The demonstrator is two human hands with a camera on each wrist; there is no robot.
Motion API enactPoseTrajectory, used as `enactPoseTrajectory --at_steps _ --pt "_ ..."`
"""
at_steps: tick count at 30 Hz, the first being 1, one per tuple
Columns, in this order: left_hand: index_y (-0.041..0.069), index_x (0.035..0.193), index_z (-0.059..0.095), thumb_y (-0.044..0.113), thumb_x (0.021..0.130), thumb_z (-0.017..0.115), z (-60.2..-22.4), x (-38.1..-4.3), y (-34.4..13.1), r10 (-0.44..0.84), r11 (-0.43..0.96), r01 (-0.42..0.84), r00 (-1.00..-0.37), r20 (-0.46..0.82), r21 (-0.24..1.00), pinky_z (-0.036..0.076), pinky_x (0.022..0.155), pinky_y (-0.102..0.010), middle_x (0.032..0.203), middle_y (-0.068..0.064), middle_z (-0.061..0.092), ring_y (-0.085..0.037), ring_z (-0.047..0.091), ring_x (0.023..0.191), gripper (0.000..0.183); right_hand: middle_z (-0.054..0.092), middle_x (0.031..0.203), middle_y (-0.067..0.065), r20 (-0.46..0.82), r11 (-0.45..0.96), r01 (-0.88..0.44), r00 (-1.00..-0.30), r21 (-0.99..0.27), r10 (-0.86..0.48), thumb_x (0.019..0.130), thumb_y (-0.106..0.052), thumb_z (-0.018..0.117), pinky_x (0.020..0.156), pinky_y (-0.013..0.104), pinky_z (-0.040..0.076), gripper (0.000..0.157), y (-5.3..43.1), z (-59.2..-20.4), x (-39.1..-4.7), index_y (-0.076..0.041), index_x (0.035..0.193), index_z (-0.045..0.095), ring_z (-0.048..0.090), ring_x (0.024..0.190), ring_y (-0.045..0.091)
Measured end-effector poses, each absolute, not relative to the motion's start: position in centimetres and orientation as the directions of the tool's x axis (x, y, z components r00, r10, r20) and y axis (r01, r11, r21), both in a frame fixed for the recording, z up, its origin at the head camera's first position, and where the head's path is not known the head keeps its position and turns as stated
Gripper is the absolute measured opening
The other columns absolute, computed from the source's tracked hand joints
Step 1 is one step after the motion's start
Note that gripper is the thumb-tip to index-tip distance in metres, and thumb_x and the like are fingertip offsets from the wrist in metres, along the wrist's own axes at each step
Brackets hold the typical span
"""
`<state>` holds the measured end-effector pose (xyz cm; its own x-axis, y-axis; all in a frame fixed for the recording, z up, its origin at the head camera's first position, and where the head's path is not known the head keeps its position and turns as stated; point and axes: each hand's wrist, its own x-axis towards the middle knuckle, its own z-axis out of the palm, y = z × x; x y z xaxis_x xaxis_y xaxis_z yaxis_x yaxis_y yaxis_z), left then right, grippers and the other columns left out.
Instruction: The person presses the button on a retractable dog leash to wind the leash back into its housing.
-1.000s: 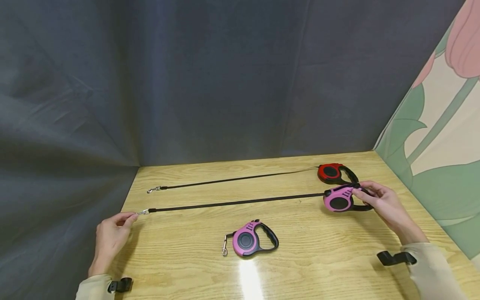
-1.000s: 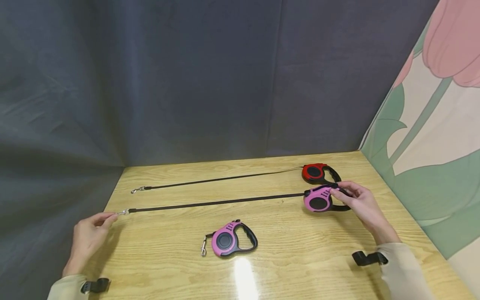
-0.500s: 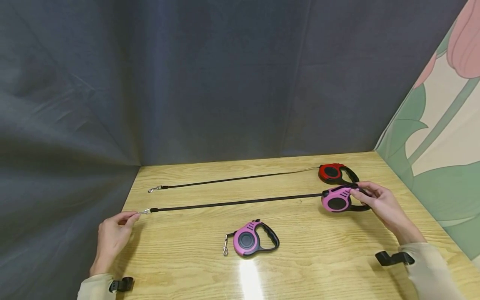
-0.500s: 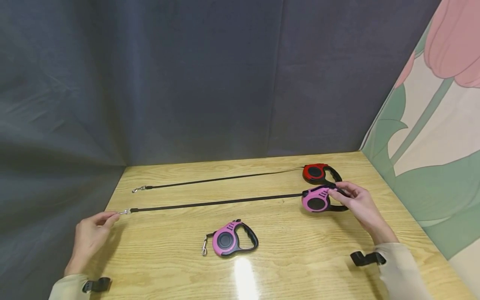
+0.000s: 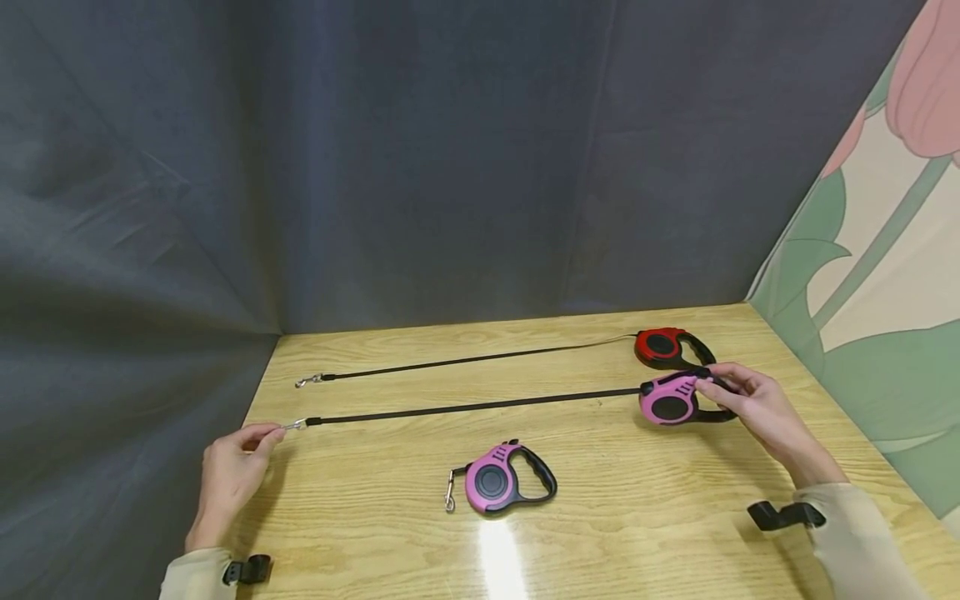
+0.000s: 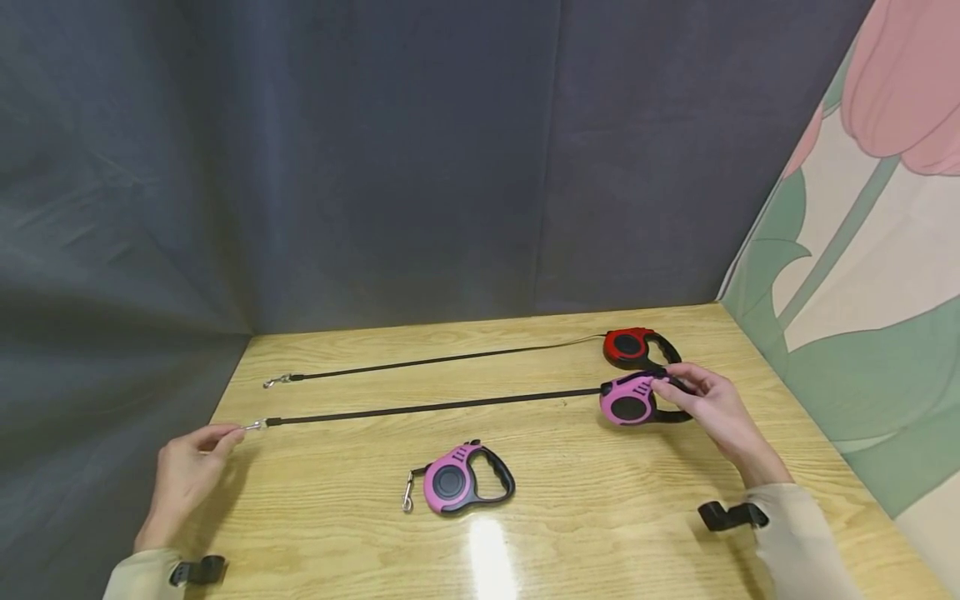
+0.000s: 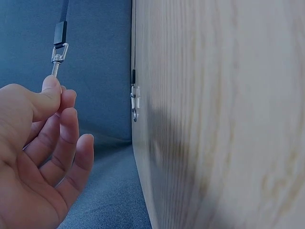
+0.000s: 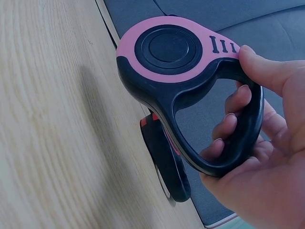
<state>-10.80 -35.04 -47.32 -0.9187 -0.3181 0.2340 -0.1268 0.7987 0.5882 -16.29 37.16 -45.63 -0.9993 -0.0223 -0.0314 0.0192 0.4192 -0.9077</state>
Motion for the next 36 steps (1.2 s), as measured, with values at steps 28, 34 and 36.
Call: enactPoseTrajectory --at_steps 28,34,36 --pt "0.006 0.104 0.084 0.016 0.097 0.079 -47.32 -11.07 -34.55 -0.268 0.813 -0.058 -0.92 0.285 0.579 0.044 0.062 -0.018 0.092 -0.013 0.082 0.006 0.057 0.069 0.014 0.062 0.105 -0.035 -0.059 0.437 0.041 -0.998 -0.898 -0.029 0.107 -0.025 0.067 0.083 0.009 0.046 0.016 36.73 -45.91 -16.2 -0.027 0.121 0.063 0.053 0.102 -0.015" --pt "0.005 0.103 0.084 0.015 0.096 0.08 -47.57 -11.07 -34.32 -0.25 0.813 -0.033 -0.922 0.296 0.582 0.044 0.06 -0.019 0.091 -0.013 0.081 0.006 0.057 0.07 0.012 0.061 0.107 -0.036 -0.078 0.467 0.055 -0.996 -0.882 -0.031 0.106 -0.031 0.068 0.082 0.011 0.049 0.024 36.5 -45.85 -16.24 -0.022 0.128 0.062 0.056 0.101 -0.014" --pt "0.006 0.103 0.084 0.016 0.096 0.081 -47.58 -11.06 -34.14 -0.248 0.812 -0.032 -0.922 0.296 0.583 0.044 0.061 -0.018 0.092 -0.013 0.082 0.006 0.058 0.071 0.012 0.061 0.107 -0.036 -0.077 0.481 0.054 -0.997 -0.875 -0.028 0.106 -0.032 0.069 0.082 0.012 0.048 0.028 36.36 -45.92 -16.29 -0.019 0.13 0.063 0.055 0.1 -0.012"
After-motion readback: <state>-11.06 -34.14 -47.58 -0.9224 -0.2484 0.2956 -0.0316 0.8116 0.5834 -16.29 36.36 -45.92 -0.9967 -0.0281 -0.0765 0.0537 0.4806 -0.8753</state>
